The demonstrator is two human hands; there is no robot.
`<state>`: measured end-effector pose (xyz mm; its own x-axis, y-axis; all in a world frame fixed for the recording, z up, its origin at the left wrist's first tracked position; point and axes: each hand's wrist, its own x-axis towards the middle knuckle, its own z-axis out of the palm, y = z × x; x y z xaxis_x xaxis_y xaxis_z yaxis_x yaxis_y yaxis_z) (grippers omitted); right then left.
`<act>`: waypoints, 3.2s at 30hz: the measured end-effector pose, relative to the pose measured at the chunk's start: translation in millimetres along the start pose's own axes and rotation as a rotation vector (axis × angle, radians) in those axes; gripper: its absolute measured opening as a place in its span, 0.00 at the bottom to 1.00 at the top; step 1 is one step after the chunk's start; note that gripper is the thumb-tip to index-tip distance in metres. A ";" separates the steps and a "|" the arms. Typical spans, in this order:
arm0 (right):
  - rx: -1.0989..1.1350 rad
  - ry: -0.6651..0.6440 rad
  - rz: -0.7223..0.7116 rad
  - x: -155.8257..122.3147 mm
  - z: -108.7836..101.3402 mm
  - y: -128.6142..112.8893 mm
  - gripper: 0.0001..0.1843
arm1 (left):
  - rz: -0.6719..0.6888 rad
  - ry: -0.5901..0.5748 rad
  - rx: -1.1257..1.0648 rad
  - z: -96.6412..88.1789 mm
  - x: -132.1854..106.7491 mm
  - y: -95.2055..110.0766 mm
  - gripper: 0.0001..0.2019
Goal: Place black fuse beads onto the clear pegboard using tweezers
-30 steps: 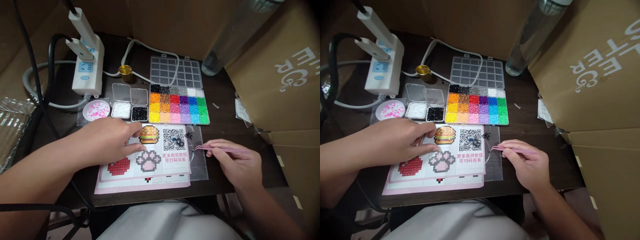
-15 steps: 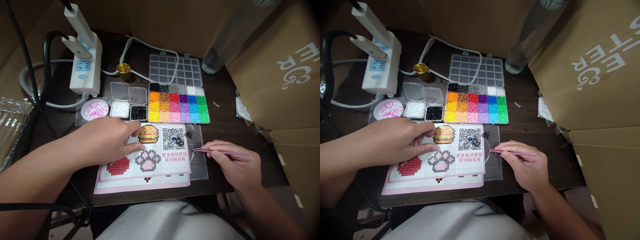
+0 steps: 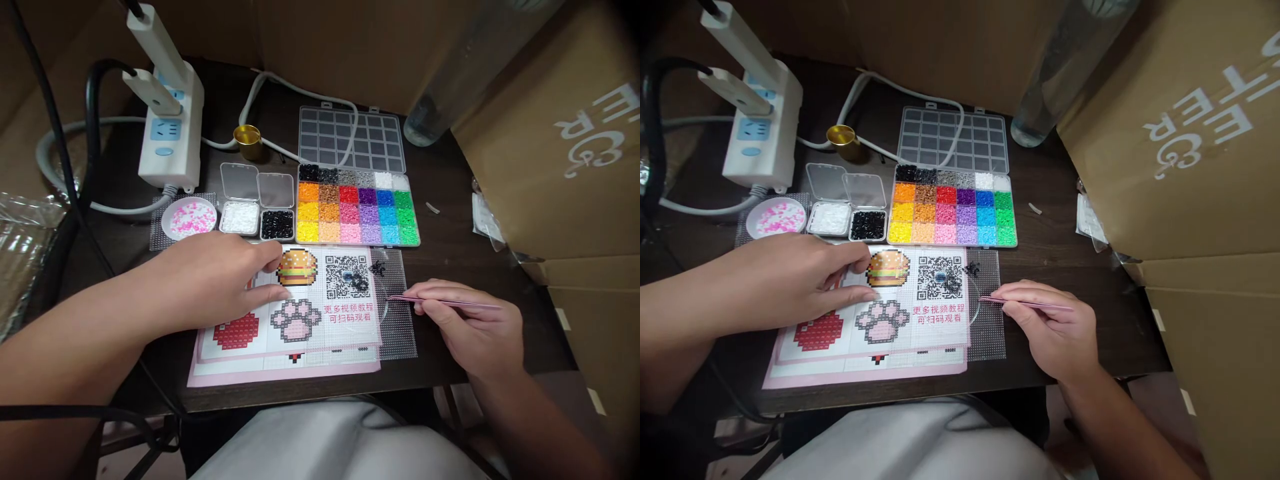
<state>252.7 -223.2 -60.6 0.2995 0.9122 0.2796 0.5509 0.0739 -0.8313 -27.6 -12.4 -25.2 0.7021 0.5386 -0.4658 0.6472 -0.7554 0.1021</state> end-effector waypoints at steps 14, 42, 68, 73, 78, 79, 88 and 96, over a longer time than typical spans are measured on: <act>0.044 0.028 0.012 -0.3 0.7 1.5 0.18 | 0.023 0.038 0.009 2.1 -1.8 -2.0 0.23; 0.103 0.065 0.087 -9.9 -1.5 13.0 0.13 | 0.042 0.046 -0.017 0.3 -3.8 -0.6 0.23; 0.088 0.094 0.070 -3.2 0.8 5.5 0.10 | 0.050 0.041 -0.025 0.7 -2.3 -0.4 0.21; 0.081 0.100 0.090 -4.9 0.2 9.5 0.10 | 0.050 0.049 -0.021 2.8 -2.8 -1.2 0.23; 0.121 0.112 0.102 -7.2 0.5 14.0 0.11 | 0.044 0.039 -0.007 2.5 -2.3 -1.7 0.24; 0.133 0.118 0.104 -6.9 1.0 13.6 0.11 | 0.044 0.039 -0.004 2.3 -2.0 -1.6 0.24; 0.204 0.143 0.095 16.5 15.4 -13.9 0.12 | 0.019 0.046 0.005 1.6 -2.2 -1.3 0.22; 0.090 0.043 0.039 27.7 42.4 -30.6 0.16 | -0.007 0.038 -0.027 0.3 -2.2 1.6 0.20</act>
<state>211.1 -183.1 -47.8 0.3533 0.8973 0.2646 0.4668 0.0760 -0.8811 -28.2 -14.9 -24.2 0.7079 0.5582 -0.4328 0.6598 -0.7413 0.1230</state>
